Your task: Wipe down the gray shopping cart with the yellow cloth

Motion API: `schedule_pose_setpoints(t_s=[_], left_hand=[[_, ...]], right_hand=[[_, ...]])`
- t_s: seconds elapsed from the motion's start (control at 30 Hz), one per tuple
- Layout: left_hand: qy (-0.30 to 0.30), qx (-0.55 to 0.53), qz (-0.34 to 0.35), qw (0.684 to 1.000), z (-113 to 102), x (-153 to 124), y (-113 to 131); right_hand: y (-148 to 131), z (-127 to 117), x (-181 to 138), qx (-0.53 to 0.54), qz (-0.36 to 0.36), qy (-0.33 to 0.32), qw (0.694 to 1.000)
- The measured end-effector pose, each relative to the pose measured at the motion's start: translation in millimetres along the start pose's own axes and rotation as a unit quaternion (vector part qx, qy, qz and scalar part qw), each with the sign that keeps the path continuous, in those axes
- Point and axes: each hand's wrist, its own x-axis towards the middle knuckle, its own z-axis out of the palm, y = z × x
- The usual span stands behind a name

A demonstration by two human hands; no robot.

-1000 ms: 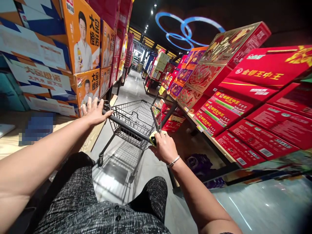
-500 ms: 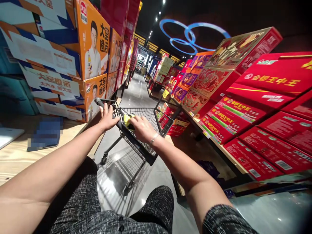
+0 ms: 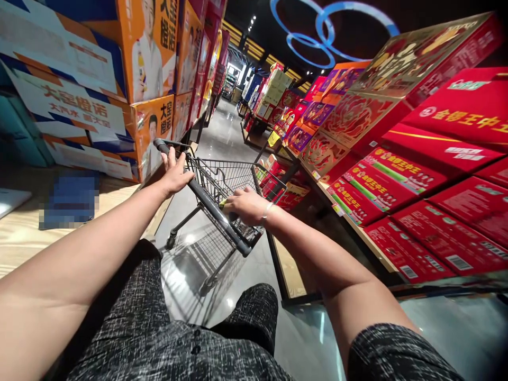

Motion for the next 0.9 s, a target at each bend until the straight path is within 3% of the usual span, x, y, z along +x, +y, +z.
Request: schedule_pose_setpoints(t_s=[0.13, 0.23, 0.3, 0.37, 0.47, 0.53, 0.67, 0.8, 0.9], left_hand=[[0.012, 0.006, -0.021, 1.000, -3, -6, 8], [0.077, 0.020, -0.006, 0.997, -3, -26, 23], [0.110, 0.030, 0.057, 0.992, -1, -49, 40], [0.096, 0.032, 0.125, 0.987, 2, -77, 61], [0.031, 0.025, 0.229, 0.973, 10, -123, 93], [-0.020, 0.023, 0.276, 0.961, 19, -151, 112], [-0.087, 0.068, 0.331, 0.937, 41, -185, 136], [-0.111, 0.152, 0.387, 0.903, 58, -194, 142], [-0.100, 0.151, 0.431, 0.884, 62, -192, 139]], right_hand=[[-23, -16, -52, 0.216, -0.027, 0.131, 0.967], [-49, 1, -84, 0.288, -0.079, 0.211, 0.931], [-55, 22, -101, 0.306, -0.068, 0.248, 0.916], [-45, 47, -113, 0.326, -0.023, 0.288, 0.900], [-8, 83, -118, 0.331, 0.059, 0.325, 0.884], [19, 103, -111, 0.318, 0.112, 0.307, 0.890], [50, 124, -90, 0.224, 0.196, 0.189, 0.936], [52, 119, -84, 0.154, 0.173, 0.088, 0.969], [49, 113, -89, 0.152, 0.155, 0.068, 0.974]])
